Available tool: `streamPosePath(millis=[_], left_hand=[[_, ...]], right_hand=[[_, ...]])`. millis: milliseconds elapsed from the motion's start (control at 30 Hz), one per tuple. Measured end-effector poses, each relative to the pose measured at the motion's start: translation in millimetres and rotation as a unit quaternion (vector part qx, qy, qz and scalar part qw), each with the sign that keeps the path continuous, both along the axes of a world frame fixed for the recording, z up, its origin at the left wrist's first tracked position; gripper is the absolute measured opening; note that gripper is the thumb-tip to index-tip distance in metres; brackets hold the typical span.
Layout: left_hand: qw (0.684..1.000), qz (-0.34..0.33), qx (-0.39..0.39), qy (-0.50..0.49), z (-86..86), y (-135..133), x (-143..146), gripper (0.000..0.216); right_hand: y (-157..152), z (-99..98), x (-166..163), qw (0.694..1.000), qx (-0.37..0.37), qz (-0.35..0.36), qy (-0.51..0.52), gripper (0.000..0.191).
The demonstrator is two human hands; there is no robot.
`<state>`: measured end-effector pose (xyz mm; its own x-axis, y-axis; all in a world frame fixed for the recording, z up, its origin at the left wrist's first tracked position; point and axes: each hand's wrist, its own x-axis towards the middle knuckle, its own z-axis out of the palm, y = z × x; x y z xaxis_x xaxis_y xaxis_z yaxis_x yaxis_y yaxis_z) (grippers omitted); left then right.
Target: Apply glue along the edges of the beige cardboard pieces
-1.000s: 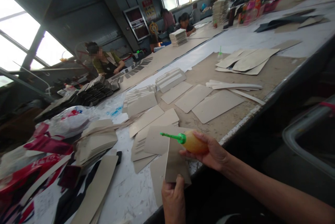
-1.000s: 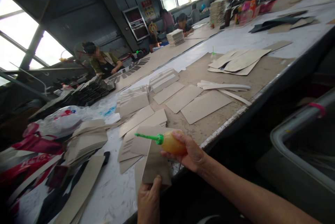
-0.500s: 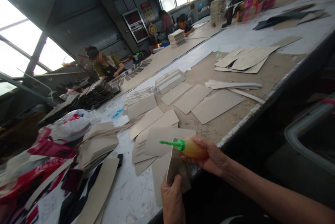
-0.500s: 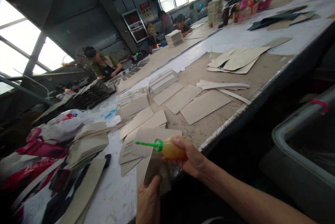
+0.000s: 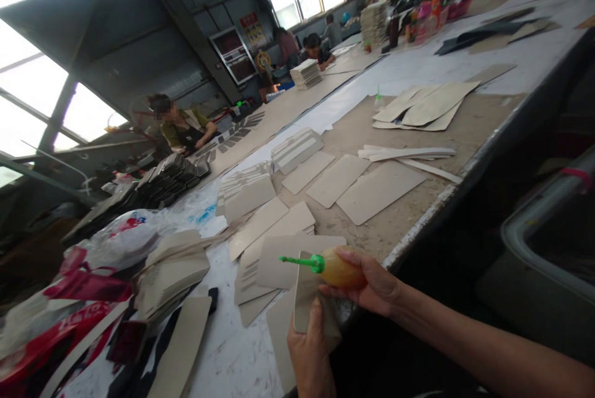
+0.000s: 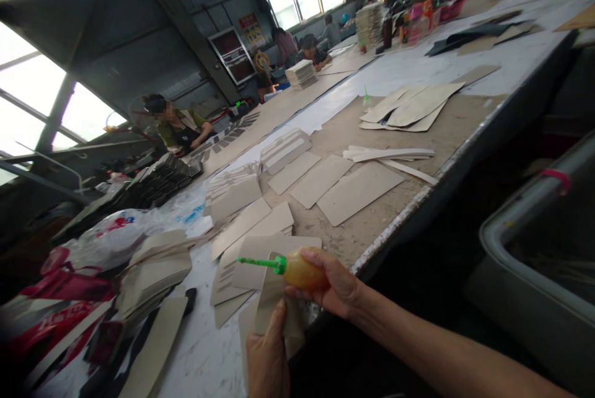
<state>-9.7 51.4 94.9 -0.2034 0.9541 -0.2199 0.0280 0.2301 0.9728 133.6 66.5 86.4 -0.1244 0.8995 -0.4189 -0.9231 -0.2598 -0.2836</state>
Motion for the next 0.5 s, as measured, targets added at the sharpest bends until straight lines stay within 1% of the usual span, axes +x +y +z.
streamPosePath(millis=[133,200,300,500], left_hand=[[1.0,0.007,0.006,-0.011,-2.3,-0.8,-0.9,0.042],[1.0,0.013,0.013,0.0,-4.7,-3.2,-0.9,0.041],[1.0,0.015,0.015,0.016,-6.8,-5.7,-1.2,0.044],[1.0,0.018,0.018,-0.002,-8.2,-4.3,-7.3,0.045]], right_hand=[[-1.8,1.0,-1.9,1.0,0.008,0.014,-0.002,0.029],[-3.6,1.3,-1.9,1.0,0.006,0.016,-0.003,0.029],[-5.0,1.5,-1.5,1.0,0.0,0.015,-0.003,0.028],[-1.6,2.1,-5.9,1.0,-0.009,0.008,0.006,0.023]])
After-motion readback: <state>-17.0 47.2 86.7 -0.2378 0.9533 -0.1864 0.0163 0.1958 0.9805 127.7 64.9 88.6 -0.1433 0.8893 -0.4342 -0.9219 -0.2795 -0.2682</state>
